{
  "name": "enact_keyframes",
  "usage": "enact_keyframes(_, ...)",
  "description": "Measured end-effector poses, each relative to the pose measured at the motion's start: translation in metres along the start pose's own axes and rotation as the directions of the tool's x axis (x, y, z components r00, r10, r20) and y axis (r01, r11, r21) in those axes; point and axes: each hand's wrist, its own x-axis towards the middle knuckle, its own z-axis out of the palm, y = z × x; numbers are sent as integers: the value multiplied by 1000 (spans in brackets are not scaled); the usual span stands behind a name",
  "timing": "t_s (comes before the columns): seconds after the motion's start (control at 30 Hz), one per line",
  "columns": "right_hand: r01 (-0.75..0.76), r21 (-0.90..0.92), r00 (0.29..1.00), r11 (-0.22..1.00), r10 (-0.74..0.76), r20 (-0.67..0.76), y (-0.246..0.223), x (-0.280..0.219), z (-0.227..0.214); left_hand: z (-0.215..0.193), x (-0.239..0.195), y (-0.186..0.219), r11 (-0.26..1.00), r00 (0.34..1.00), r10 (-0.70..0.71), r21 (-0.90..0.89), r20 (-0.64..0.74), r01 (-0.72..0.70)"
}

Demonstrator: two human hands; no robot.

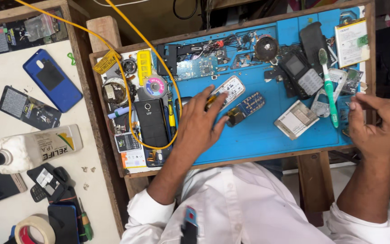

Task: The person uses a soldering iron to work on a mobile phone motherboard and other small circuit boards on a cluttered workbench. They handle several phone parts, including a battery and casing, and briefly interact with another person to receive a component.

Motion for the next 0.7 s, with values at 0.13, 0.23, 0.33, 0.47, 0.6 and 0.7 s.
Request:
enact_keyframes(0.13, 92, -55, 995, 994, -93, -24, 2, 9, -5, 0, 7, 3, 997, 997, -70, 31, 29, 69)
enact_keyframes(0.23, 98, -77, 991, 992, -104, -80, -1, 13, -3, -2, 11, 3, 997, 997, -72, 16, 0, 72)
enact_keyframes(0.33, 100, -74, 990, 992, -107, -92, -15, 14, 9, -1, 15, 5, 994, 993, -106, -42, -45, 105)
enact_keyframes(0.47, 85, 89, 989, 992, -95, 110, -64, 13, 39, 1, 16, 4, 992, 987, -116, -53, -112, 110)
enact_keyframes(0.6, 275, 87, 867, 958, -286, 408, -118, 26, 75, 5, 9, -4, 885, 951, -294, -404, -96, 232)
enact_keyframes(0.7, 380, 128, 797, 916, -394, 458, -137, 39, 90, 10, 6, -20, 333, 944, -316, -920, 97, 206)
